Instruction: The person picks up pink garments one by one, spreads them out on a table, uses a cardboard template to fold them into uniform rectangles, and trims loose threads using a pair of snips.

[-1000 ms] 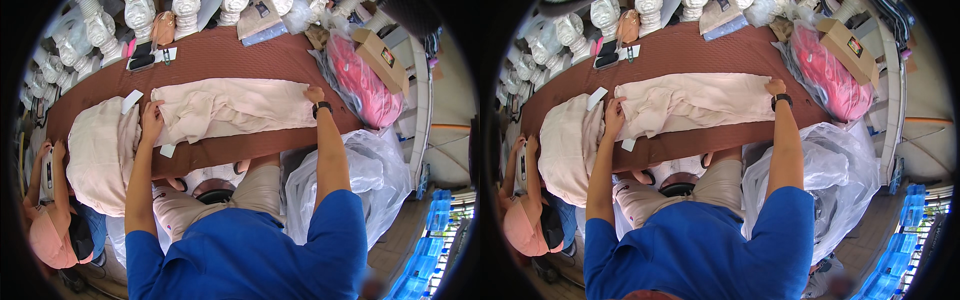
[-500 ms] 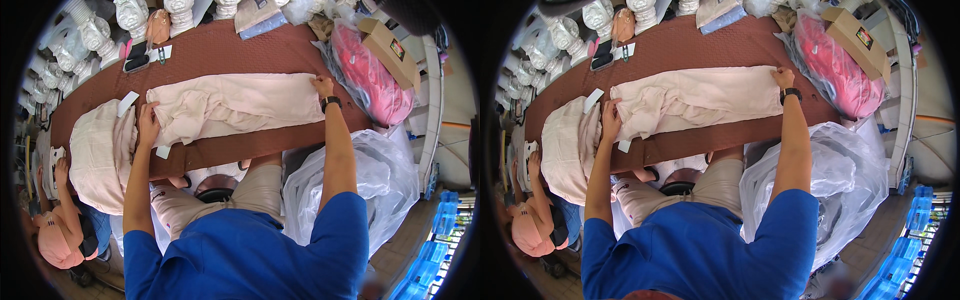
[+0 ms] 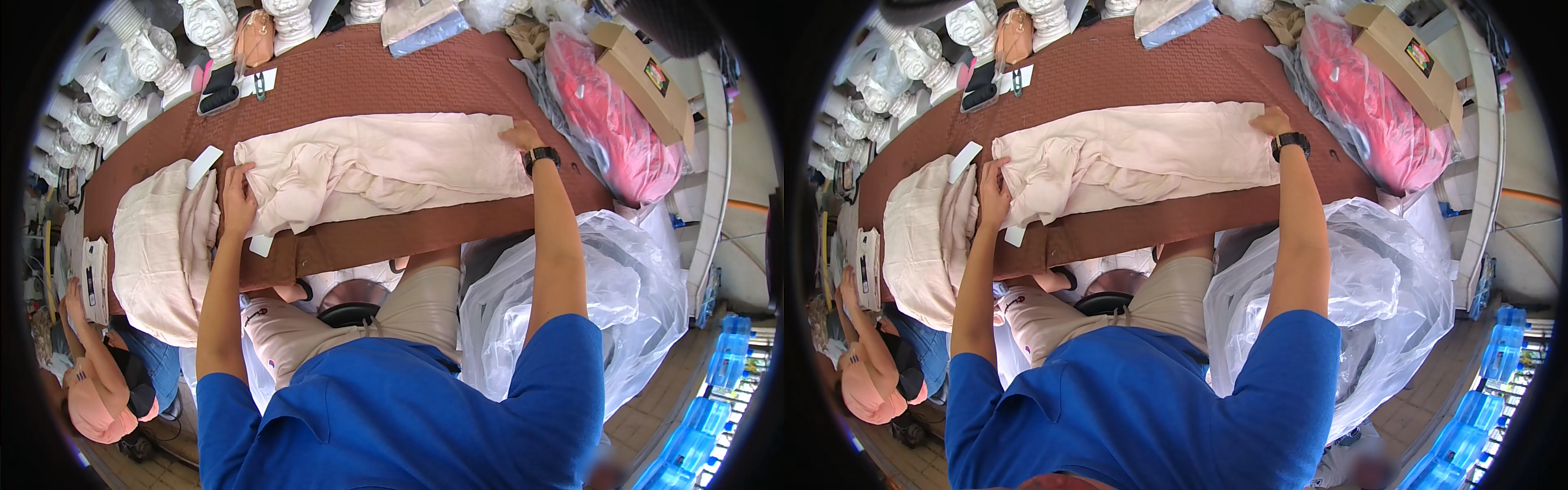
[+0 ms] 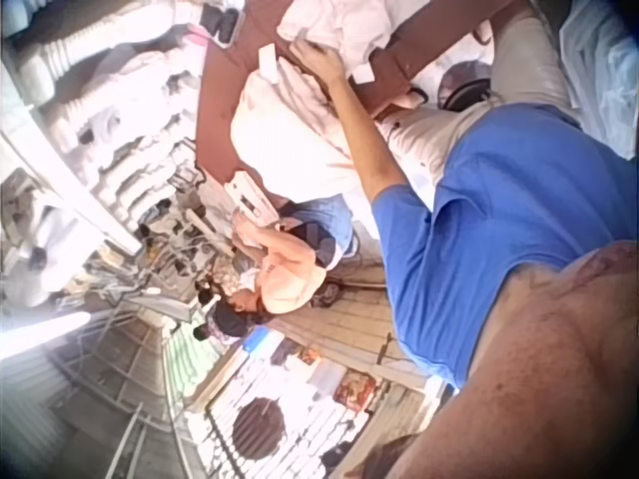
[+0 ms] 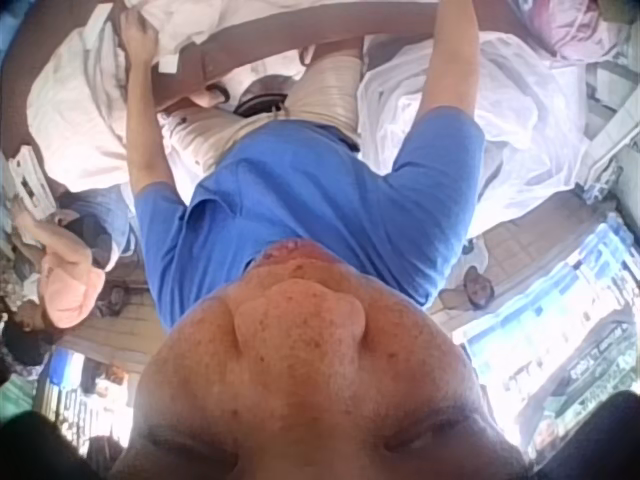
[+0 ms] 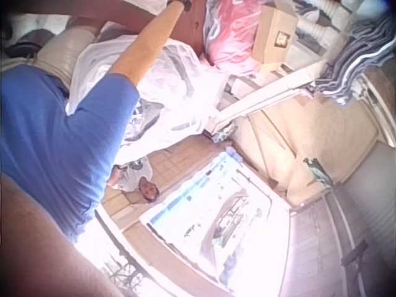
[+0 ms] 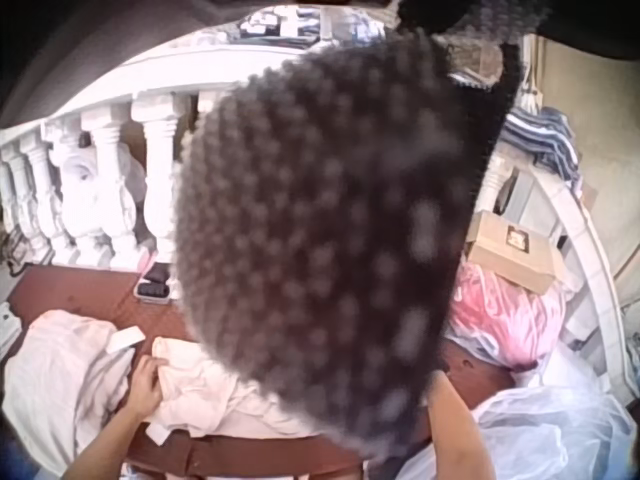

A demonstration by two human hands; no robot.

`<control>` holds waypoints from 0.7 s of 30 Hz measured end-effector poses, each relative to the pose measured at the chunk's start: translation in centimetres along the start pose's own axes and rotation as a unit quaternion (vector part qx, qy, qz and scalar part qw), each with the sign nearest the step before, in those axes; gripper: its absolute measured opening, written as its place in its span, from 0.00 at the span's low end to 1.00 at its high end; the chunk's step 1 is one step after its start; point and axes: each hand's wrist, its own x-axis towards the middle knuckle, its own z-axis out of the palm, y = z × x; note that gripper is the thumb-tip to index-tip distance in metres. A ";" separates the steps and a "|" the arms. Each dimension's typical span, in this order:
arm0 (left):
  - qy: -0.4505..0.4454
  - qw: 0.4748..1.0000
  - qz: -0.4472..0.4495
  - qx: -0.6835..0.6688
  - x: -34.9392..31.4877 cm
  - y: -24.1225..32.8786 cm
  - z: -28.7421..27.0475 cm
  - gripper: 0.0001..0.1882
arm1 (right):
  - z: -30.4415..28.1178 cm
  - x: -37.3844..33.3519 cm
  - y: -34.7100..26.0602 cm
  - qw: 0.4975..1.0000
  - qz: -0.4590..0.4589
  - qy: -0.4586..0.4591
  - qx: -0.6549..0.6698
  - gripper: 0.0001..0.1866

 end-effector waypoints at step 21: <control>0.015 1.000 0.016 0.000 -0.1 0.1 0.2 0.29 | 3.8 0.9 0.0 0.924 -0.114 0.333 0.148 0.19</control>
